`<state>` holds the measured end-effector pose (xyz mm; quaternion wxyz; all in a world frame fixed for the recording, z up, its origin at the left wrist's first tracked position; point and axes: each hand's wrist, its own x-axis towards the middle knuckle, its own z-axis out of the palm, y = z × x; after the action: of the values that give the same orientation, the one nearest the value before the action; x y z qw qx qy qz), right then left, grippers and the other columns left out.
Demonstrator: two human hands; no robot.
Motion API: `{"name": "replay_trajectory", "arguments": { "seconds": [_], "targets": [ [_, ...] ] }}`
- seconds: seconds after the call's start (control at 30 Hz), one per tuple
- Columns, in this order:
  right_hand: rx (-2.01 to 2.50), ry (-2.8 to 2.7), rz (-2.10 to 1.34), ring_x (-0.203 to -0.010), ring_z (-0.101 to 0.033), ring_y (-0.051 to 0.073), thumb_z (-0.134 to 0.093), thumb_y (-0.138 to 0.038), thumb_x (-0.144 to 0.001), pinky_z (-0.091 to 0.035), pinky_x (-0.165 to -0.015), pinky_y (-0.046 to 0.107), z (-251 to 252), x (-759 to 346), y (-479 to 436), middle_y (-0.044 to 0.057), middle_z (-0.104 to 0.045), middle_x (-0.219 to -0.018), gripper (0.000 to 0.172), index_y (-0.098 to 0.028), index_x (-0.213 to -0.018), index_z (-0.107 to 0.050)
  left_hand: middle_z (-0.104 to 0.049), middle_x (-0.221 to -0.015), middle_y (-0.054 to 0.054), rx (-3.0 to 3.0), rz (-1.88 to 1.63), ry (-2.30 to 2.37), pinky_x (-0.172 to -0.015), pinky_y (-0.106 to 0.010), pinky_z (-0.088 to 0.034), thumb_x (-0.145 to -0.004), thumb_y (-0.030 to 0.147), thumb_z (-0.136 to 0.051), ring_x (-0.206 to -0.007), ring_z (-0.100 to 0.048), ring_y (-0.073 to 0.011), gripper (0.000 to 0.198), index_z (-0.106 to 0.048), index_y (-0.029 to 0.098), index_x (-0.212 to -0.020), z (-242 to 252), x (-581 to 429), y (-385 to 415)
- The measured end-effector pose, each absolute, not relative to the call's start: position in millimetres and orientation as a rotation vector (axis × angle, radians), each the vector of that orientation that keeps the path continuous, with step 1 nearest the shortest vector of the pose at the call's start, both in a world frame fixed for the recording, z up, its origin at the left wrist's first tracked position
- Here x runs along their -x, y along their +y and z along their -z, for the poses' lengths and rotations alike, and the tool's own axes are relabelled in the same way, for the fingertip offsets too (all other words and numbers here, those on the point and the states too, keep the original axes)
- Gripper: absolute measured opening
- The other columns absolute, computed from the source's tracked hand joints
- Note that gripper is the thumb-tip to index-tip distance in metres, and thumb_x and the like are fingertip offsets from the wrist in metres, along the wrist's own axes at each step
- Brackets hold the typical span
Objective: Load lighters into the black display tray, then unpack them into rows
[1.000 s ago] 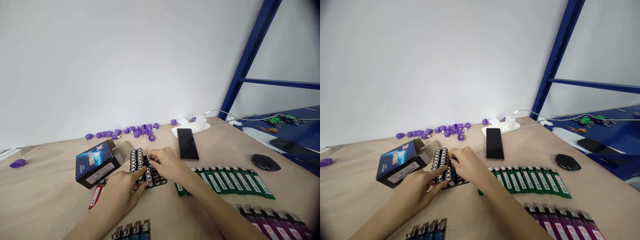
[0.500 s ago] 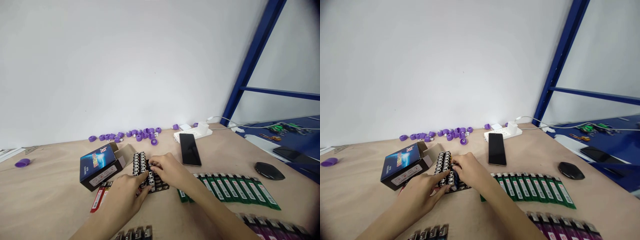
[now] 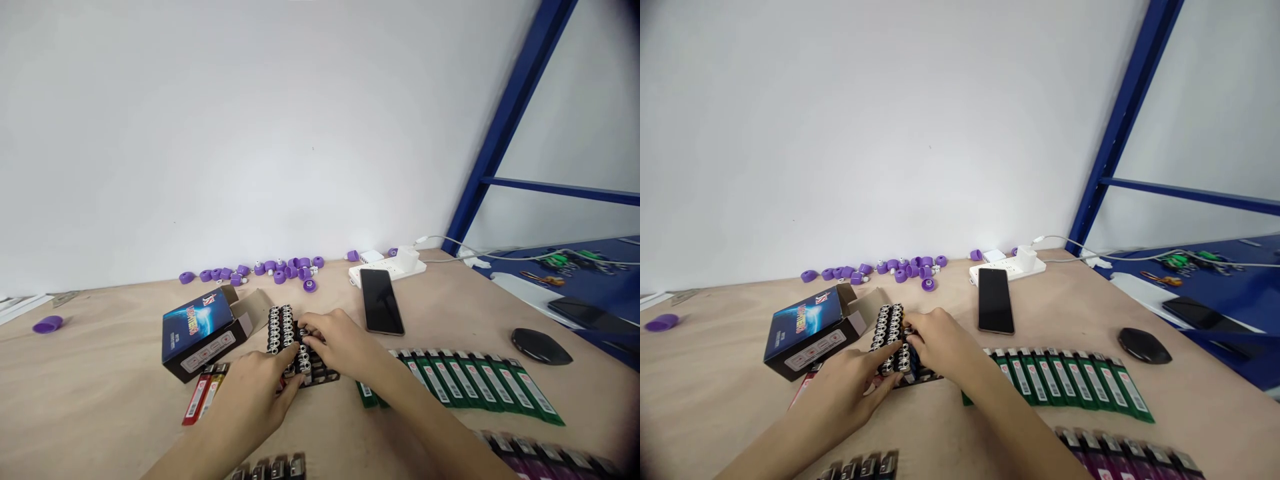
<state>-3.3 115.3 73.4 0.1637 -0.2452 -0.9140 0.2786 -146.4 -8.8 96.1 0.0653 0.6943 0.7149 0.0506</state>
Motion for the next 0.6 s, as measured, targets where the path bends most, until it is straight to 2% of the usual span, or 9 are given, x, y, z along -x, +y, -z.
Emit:
{"name": "replay_trajectory", "arguments": {
  "seconds": [0.1, 0.23, 0.37, 0.47, 0.53, 0.6],
  "targets": [
    [0.717, -2.634, -0.777, -0.078, -0.063, 0.019, -0.056, -0.013, -0.091, -0.039, -0.060, 0.024, -75, 1, 113, 0.006, -0.067, -0.090, 0.019, -0.021, -0.106, -0.063, -0.075, -0.074, -0.006, -2.113, -0.189, 2.160, -0.056, -0.031, -0.041, -0.093, 0.030, -0.048, -0.069, -0.071, -0.0283, 0.037, -0.061, 0.021, -0.127, -95, 148, -11],
    [0.680, -2.696, -0.762, -0.069, -0.060, 0.017, -0.050, -0.006, -0.089, -0.036, -0.056, 0.024, -81, -2, 111, 0.004, -0.064, -0.082, 0.025, -0.020, -0.105, -0.063, -0.071, -0.065, -0.004, -2.133, -0.290, 2.198, -0.052, -0.029, -0.038, -0.092, 0.032, -0.046, -0.062, -0.069, -0.0264, 0.037, -0.060, 0.019, -0.124, -95, 153, -11],
    [0.678, -2.675, -0.742, -0.077, -0.063, 0.018, -0.048, -0.001, -0.088, -0.042, -0.062, 0.024, -92, -5, 113, 0.005, -0.068, -0.090, 0.032, -0.021, -0.107, -0.064, -0.065, -0.059, -0.001, -2.156, -0.337, 2.143, -0.051, -0.028, -0.038, -0.094, 0.033, -0.044, -0.053, -0.063, -0.0225, 0.034, -0.061, 0.019, -0.120, -103, 153, -14],
    [0.676, -2.634, -0.712, -0.087, -0.065, 0.019, -0.046, -0.004, -0.091, -0.046, -0.071, 0.027, -101, -10, 117, 0.007, -0.071, -0.097, 0.030, -0.020, -0.108, -0.065, -0.071, -0.072, -0.005, -2.186, -0.065, 2.058, -0.057, -0.030, -0.043, -0.091, 0.031, -0.053, -0.065, -0.068, -0.0246, 0.021, -0.068, 0.022, -0.103, -115, 143, -27],
    [0.681, -2.596, -0.692, -0.092, -0.066, 0.020, -0.046, -0.009, -0.095, -0.048, -0.077, 0.030, -107, -16, 120, 0.009, -0.071, -0.102, 0.027, -0.019, -0.111, -0.064, -0.075, -0.085, -0.008, -2.181, 0.222, 1.963, -0.063, -0.032, -0.047, -0.084, 0.027, -0.066, -0.075, -0.071, -0.0275, 0.015, -0.070, 0.022, -0.098, -120, 133, -40],
    [0.695, -2.555, -0.678, -0.096, -0.066, 0.022, -0.047, -0.014, -0.096, -0.049, -0.083, 0.033, -114, -22, 121, 0.010, -0.071, -0.107, 0.025, -0.019, -0.115, -0.063, -0.076, -0.093, -0.010, -2.163, 0.454, 1.867, -0.068, -0.034, -0.050, -0.075, 0.019, -0.077, -0.078, -0.072, -0.0294, 0.026, -0.072, 0.019, -0.100, -120, 123, -51]
  ]
}}
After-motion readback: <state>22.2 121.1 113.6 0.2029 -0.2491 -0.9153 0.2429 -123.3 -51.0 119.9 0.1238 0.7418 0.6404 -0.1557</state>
